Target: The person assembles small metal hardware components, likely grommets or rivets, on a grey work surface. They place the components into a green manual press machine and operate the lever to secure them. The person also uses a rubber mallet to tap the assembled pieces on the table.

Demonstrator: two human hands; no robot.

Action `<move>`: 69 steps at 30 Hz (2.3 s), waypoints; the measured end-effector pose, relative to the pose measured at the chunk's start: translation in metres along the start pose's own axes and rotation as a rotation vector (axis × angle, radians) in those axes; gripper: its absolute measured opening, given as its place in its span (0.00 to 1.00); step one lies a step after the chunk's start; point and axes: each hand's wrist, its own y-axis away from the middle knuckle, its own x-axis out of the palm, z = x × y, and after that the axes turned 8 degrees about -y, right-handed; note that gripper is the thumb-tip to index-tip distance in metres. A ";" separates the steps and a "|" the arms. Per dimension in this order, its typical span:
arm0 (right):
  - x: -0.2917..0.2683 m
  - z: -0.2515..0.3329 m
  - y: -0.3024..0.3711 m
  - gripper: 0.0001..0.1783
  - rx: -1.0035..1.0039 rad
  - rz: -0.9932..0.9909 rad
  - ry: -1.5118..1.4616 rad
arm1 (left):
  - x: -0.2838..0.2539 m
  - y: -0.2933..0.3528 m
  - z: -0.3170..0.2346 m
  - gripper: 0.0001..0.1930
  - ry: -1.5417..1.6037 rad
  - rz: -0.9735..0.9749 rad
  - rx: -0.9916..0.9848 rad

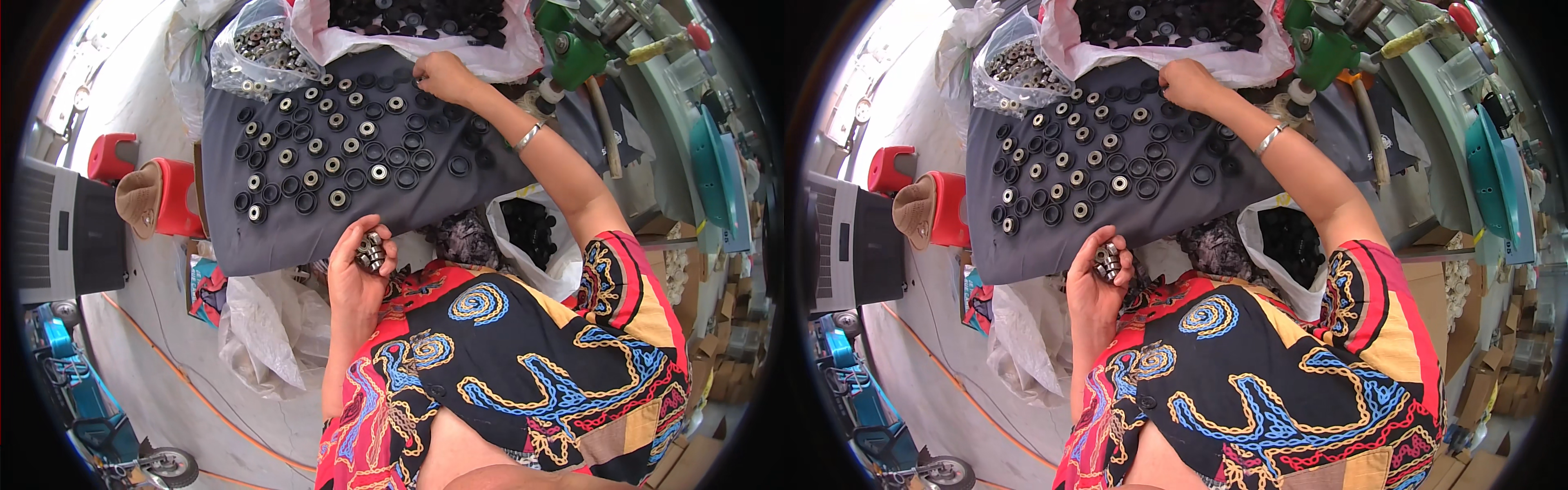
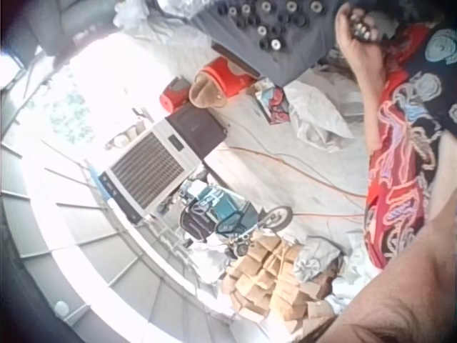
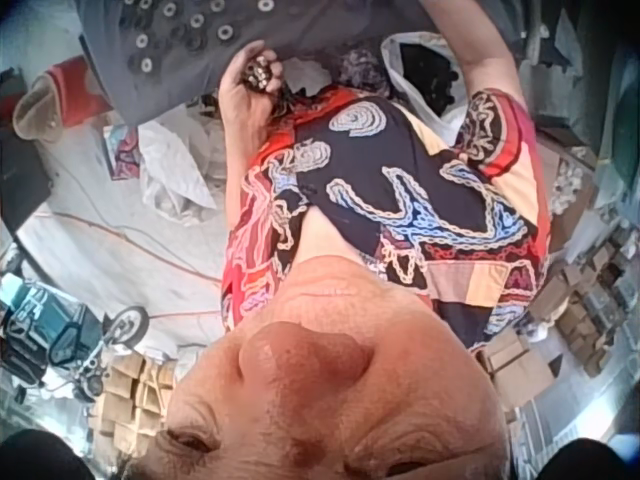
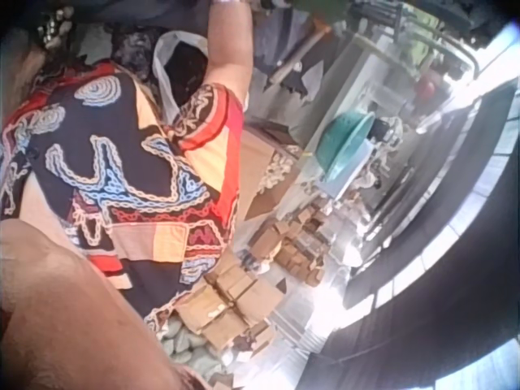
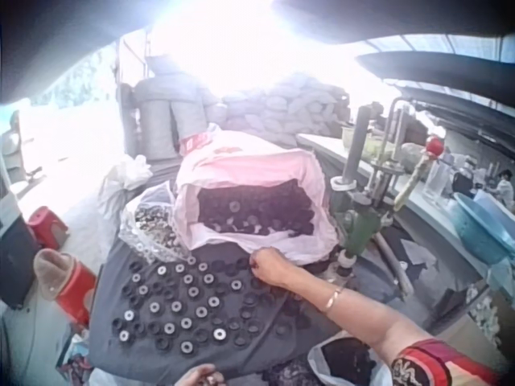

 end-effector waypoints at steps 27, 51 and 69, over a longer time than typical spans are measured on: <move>0.000 0.154 0.137 0.07 -0.115 0.440 -0.614 | 0.032 -0.005 0.017 0.22 -0.301 -0.112 0.000; -0.010 0.095 0.103 0.09 -0.445 -0.075 -0.261 | 0.040 0.001 0.011 0.20 -0.536 -0.022 0.106; -0.006 0.018 0.038 0.08 -0.185 -0.012 0.186 | 0.027 0.002 0.002 0.17 -0.312 -0.064 0.121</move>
